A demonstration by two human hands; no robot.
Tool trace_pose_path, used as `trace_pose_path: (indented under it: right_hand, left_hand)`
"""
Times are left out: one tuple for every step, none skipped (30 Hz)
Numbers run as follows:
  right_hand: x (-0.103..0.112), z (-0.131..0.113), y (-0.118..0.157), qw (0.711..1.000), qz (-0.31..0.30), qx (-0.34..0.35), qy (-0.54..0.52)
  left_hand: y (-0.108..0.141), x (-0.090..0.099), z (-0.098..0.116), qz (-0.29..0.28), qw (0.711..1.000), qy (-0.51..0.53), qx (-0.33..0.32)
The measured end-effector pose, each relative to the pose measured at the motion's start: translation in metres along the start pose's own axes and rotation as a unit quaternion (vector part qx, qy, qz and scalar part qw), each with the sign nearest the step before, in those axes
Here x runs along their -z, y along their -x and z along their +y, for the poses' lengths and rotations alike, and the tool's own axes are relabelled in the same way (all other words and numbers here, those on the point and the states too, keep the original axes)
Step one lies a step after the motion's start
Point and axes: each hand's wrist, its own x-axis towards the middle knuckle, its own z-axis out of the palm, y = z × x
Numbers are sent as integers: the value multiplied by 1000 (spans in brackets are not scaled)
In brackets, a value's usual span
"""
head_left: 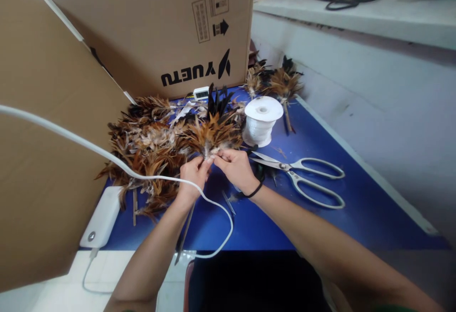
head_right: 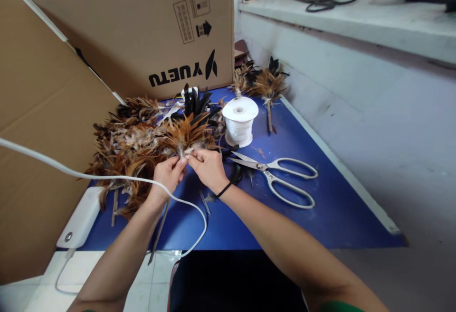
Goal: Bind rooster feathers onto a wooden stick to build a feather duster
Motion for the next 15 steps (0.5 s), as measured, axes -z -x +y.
trace_pose_path:
  right_hand:
    - [0,0,0,1000,-4,-2,-10]
    - [0,0,0,1000,-11,-5,-23]
    - [0,0,0,999,-20,-9,-40]
    - [-1,0,-1,998,-29,-15,-58]
    - [-1,0,-2,996,-37,-21,-77]
    - [-1,0,-2,994,-46,-27,-95]
    - [-1,0,-3,992,-53,-33,-112]
    - [0,0,-4,989,-62,-39,-126]
    - [0,0,-4,987,-70,-46,-140]
    - [1,0,-5,984,-80,-53,-153]
    - [1,0,-5,980,-91,-63,-164]
    - [2,-1,-4,977,-99,-75,-175]
    - [2,-2,-4,974,-105,-89,-182]
    - [2,-3,-4,971,-105,-103,-188]
    - [2,-4,-3,969,-97,-118,-193]
  left_hand:
    - [-1,1,1,-7,1000,15,15]
    - [-1,1,1,-16,999,40,32]
    - [-2,1,1,-25,996,71,52]
    - [-3,2,1,-35,991,106,71]
    - [-4,2,1,-45,986,138,87]
    - [-4,3,1,-53,980,165,99]
    - [-5,3,1,-61,975,184,107]
    - [-5,3,0,-66,972,196,112]
    - [-6,4,0,-70,970,204,115]
    - [-6,4,-1,-72,969,207,116]
    - [-6,3,-2,-72,968,209,116]
    - [-7,3,-3,-70,969,208,113]
    - [-7,2,-4,-66,970,205,110]
    - [-7,1,-5,-63,972,202,106]
    - [-7,0,-6,-61,973,197,104]
